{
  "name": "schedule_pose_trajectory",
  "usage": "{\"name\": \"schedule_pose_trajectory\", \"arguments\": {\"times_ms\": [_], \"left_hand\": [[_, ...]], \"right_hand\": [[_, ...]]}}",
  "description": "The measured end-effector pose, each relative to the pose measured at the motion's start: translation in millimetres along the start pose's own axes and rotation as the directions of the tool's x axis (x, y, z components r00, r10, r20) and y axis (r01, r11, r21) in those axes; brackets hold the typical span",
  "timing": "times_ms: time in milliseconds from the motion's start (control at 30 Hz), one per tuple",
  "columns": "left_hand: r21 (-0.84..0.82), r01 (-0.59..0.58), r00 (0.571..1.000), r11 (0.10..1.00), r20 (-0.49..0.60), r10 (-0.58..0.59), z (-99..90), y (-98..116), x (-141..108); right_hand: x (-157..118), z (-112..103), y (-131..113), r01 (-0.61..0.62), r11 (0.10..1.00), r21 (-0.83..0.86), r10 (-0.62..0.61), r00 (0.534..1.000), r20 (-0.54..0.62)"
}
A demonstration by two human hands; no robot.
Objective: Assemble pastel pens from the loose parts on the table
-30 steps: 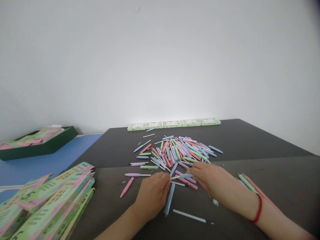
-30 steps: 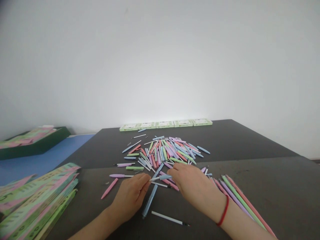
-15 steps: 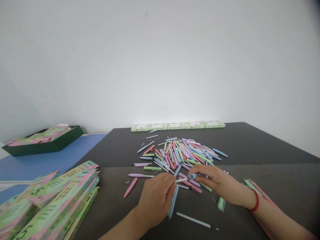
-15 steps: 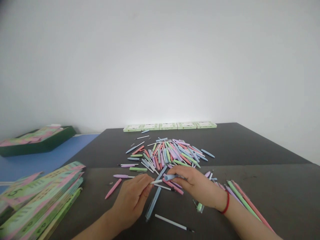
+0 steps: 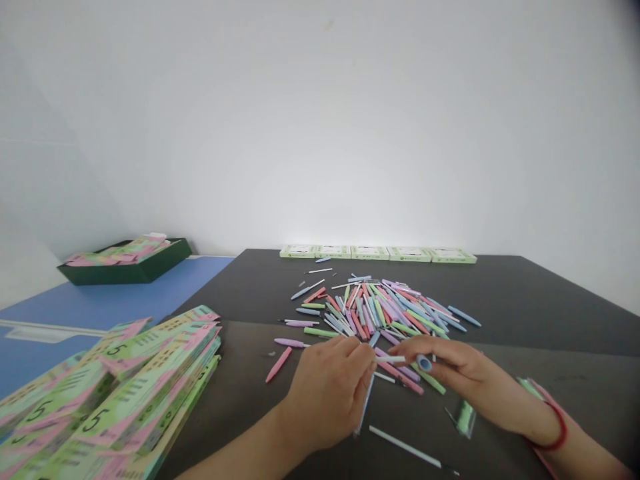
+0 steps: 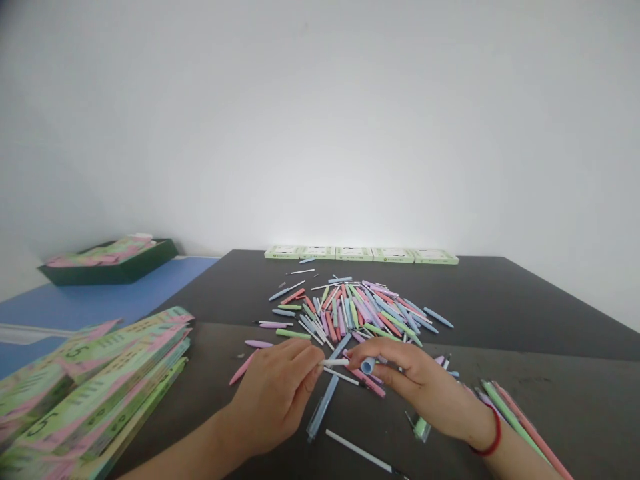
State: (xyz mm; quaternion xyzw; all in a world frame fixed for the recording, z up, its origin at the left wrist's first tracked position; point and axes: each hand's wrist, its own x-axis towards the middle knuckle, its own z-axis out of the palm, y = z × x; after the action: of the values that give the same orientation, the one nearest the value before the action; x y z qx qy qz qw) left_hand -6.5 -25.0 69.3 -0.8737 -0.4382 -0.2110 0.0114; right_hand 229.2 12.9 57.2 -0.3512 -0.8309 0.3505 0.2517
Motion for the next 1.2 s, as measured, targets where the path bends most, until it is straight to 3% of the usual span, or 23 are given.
{"name": "schedule_pose_trajectory", "arguments": {"times_ms": [533, 767, 1067, 1200], "left_hand": [[0.008, -0.027, 1.0, 1.0, 0.012, 0.027, -8.2, 5.1, -0.5], [0.032, -0.012, 0.999, 0.999, 0.038, 0.01, -8.1, 2.3, -0.3], [0.166, -0.061, 0.982, 0.984, 0.188, 0.029, -1.4, -4.3, 2.3], [0.161, -0.072, 0.986, 0.984, 0.158, 0.046, -4.9, -3.8, 1.1]], "right_hand": [[-1.9, 1.2, 4.7, 0.045, 0.992, 0.121, -0.047, 0.999, 0.017], [5.1, 5.5, -6.1, -0.091, 0.996, -0.007, 0.091, 0.995, 0.047], [6.4, 5.6, -5.8, 0.066, 0.984, -0.164, -0.053, 0.995, 0.08], [5.3, 3.9, -2.5, 0.068, 0.988, -0.137, -0.06, 0.996, 0.066]]}}
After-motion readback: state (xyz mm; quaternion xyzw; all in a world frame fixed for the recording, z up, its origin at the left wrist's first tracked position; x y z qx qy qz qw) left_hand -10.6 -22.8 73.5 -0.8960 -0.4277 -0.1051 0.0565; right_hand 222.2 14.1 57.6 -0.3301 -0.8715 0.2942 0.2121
